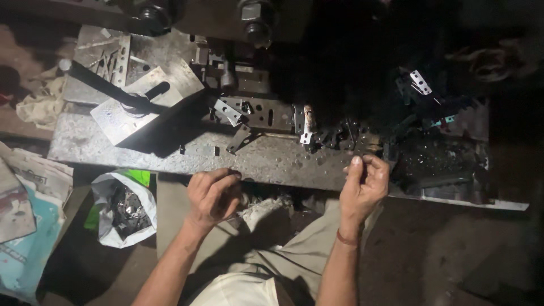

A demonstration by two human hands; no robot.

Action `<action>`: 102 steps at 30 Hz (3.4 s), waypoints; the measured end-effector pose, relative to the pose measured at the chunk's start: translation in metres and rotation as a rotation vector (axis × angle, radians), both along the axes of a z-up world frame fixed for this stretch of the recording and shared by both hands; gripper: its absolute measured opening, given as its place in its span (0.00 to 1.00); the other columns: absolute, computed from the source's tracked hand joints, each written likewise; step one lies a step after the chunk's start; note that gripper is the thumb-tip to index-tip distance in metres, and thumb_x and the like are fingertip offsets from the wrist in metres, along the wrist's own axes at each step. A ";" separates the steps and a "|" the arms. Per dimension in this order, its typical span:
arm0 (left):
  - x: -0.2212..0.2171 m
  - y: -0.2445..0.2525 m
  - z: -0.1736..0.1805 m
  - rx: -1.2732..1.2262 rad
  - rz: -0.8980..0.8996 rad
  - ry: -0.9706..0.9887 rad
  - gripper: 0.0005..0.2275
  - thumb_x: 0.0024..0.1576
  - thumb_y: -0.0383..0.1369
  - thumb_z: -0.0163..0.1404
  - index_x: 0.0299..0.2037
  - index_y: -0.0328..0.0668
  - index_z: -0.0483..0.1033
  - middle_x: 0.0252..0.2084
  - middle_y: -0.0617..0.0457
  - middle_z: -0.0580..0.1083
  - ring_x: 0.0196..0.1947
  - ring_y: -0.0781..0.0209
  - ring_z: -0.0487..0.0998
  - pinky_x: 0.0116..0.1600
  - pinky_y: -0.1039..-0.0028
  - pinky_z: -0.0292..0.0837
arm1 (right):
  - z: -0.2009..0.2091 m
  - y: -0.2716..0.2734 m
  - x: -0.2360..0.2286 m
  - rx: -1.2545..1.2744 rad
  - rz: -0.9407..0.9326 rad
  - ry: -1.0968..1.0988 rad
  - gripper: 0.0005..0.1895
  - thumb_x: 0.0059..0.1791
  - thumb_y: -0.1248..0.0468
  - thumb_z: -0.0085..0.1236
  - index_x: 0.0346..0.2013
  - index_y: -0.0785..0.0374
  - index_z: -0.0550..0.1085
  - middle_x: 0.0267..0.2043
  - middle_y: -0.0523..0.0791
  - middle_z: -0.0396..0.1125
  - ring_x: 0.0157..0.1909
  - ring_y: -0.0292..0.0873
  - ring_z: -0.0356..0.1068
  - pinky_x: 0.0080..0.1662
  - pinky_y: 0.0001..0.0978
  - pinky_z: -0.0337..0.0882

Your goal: The person operates a manual press machine in a workshop, repeatedly picking up small metal pieces, placing them into the press die, and pulling a lever to stamp or shape them. The person then removes the processed pieces and places them into a white bag on the floor.

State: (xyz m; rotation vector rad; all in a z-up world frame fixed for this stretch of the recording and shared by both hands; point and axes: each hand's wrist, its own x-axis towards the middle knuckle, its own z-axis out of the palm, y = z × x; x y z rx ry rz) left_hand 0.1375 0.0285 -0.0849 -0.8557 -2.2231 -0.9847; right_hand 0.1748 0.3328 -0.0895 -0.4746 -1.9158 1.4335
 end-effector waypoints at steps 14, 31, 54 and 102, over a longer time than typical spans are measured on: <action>0.090 0.003 0.218 -0.295 -0.341 -0.131 0.18 0.54 0.33 0.55 0.56 0.42 0.78 0.50 0.49 0.76 0.38 0.57 0.76 0.38 0.67 0.69 | -0.011 0.002 0.002 0.026 0.008 0.016 0.06 0.58 0.72 0.54 0.48 0.68 0.67 0.38 0.45 0.71 0.33 0.33 0.69 0.36 0.22 0.69; 0.104 0.007 0.219 -0.403 -0.642 -0.118 0.17 0.52 0.32 0.50 0.51 0.36 0.75 0.45 0.46 0.77 0.39 0.52 0.79 0.37 0.63 0.73 | -0.011 0.019 -0.002 -0.022 0.033 0.086 0.06 0.58 0.72 0.52 0.46 0.65 0.64 0.35 0.46 0.70 0.30 0.36 0.72 0.32 0.26 0.74; -0.118 -0.033 0.130 -0.046 -0.008 -0.197 0.37 0.45 0.12 0.46 0.71 0.34 0.61 0.68 0.34 0.60 0.62 0.32 0.67 0.61 0.58 0.74 | 0.101 -0.124 -0.110 0.106 0.221 -0.011 0.06 0.56 0.75 0.54 0.49 0.72 0.71 0.29 0.45 0.69 0.26 0.32 0.66 0.26 0.22 0.65; -0.132 -0.040 0.118 0.156 0.009 -0.172 0.22 0.57 0.21 0.56 0.61 0.36 0.63 0.68 0.34 0.58 0.62 0.31 0.71 0.65 0.56 0.73 | 0.098 -0.108 -0.129 0.369 0.300 -0.005 0.05 0.47 0.77 0.61 0.37 0.72 0.77 0.34 0.45 0.74 0.34 0.34 0.70 0.36 0.27 0.69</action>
